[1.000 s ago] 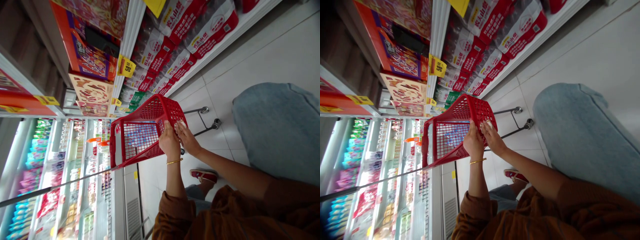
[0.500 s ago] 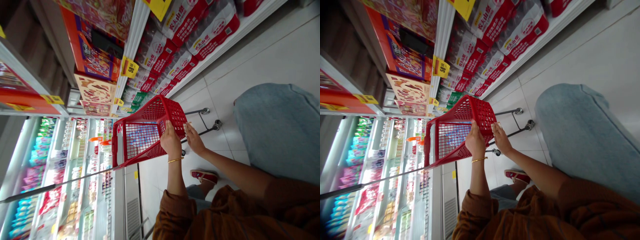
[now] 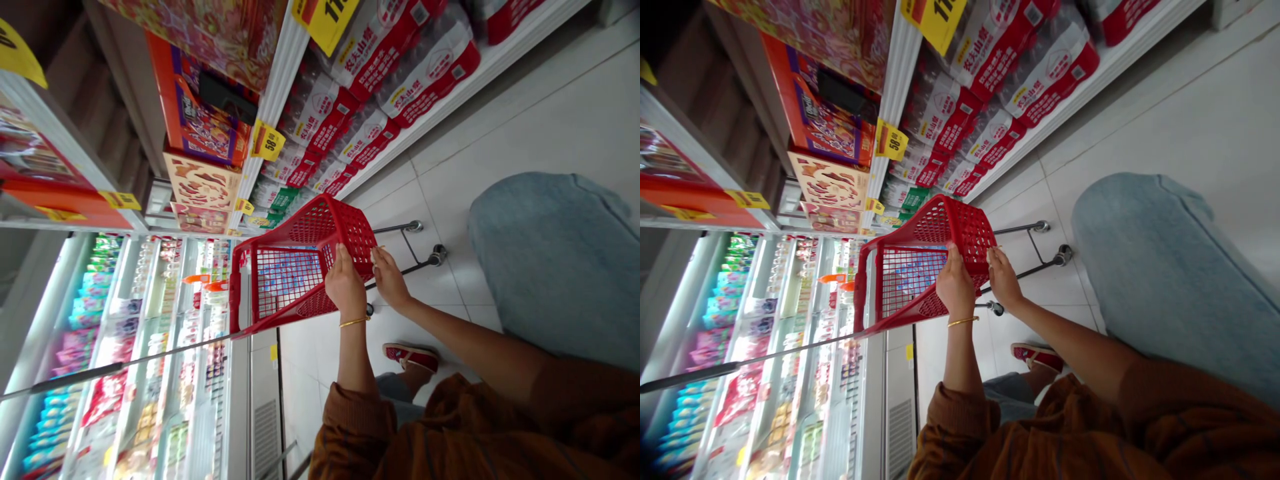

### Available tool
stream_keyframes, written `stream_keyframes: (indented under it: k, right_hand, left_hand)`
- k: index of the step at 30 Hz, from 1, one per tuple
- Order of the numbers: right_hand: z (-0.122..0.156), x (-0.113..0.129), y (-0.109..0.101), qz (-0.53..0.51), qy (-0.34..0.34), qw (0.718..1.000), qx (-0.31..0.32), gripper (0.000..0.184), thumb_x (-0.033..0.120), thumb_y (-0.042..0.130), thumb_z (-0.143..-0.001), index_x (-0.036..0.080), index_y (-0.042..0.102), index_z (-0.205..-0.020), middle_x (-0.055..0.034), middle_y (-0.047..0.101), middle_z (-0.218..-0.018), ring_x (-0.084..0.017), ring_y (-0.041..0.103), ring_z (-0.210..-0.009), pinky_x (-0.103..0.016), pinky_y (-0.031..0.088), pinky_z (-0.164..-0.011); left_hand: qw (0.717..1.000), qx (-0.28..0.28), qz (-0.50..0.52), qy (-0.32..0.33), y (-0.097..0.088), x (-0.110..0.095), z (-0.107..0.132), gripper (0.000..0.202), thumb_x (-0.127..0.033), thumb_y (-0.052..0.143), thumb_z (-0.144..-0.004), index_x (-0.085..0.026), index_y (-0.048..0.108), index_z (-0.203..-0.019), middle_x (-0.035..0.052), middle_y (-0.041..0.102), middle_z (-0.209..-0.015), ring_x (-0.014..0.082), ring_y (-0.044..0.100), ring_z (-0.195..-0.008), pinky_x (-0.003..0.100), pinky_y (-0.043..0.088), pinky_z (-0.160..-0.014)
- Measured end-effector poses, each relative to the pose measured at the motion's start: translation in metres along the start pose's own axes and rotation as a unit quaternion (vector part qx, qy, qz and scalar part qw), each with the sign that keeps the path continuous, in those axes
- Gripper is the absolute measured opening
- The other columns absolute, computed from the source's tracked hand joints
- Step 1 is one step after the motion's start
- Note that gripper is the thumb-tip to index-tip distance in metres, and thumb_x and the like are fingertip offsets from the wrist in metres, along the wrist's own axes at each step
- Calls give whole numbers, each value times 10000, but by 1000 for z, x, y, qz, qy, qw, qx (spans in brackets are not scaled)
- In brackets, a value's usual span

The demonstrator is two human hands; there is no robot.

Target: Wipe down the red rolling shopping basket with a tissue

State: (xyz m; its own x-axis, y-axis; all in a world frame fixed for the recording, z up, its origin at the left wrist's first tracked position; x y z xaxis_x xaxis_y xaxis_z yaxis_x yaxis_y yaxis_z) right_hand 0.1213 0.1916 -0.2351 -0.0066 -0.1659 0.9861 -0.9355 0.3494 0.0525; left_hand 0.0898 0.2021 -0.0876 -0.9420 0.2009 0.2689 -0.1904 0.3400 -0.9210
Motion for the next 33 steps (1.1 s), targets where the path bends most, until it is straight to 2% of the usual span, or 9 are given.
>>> stream_keyframes:
  k: [4,9,13,18,24,33]
  right_hand:
    - [-10,26,-5,-14,-20,1000,7,502,92,325,-897,156,433,-1383,-160,467,-1380,-237,424,-1328,-491,385,-1110]
    - [-22,58,-15,-60,-97,993,31,522,201,349,-957,204,283,-1474,-132,407,-1457,-227,363,-1377,-465,358,-1139]
    - [-26,71,-20,-68,-172,981,64,533,231,343,-982,236,211,-1499,-111,350,-1506,-220,332,-1397,-464,334,-1157]
    - [-24,65,-17,-52,-214,974,60,564,199,377,-975,253,187,-1503,-105,293,-1538,-236,299,-1412,-480,345,-1147]
    - [-19,47,-9,-21,-198,978,62,593,93,321,-939,221,192,-1504,-116,327,-1520,-234,299,-1412,-483,365,-1133]
    - [-5,32,0,16,-170,982,84,588,73,329,-899,154,275,-1479,-164,363,-1489,-245,341,-1392,-493,363,-1129]
  left_hand:
    - [1000,3,9,8,1,0,1,469,-91,391,-910,-136,455,-1373,174,551,-1333,250,631,-1110,372,550,-862]
    - [1000,16,10,-2,0,-1,1,436,-137,409,-931,-126,459,-1365,170,540,-1346,237,623,-1123,365,537,-886]
    - [999,28,17,-14,-1,-3,4,427,-166,407,-945,-110,450,-1366,173,530,-1357,230,608,-1147,360,521,-916]
    - [999,15,45,-11,-1,-2,8,413,-147,394,-944,-118,469,-1349,150,561,-1333,217,588,-1177,353,509,-939]
    - [999,2,55,-1,-2,3,15,417,-136,374,-939,-122,477,-1343,152,585,-1306,233,599,-1160,380,516,-915]
    - [998,5,66,8,-3,17,36,470,-96,390,-904,-134,447,-1369,150,579,-1317,229,632,-1088,369,520,-862]
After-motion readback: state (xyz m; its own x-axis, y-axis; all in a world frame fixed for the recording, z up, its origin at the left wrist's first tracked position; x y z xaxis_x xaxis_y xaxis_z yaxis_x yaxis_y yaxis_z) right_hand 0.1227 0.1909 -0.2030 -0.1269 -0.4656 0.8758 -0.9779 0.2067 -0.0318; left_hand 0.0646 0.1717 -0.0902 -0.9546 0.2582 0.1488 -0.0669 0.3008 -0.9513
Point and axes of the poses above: each hand's wrist, its own z-axis away from the middle knuckle, its own y-axis out of the palm, x = y × z, the point moved 5 cm from there along -z, towards the middle knuckle
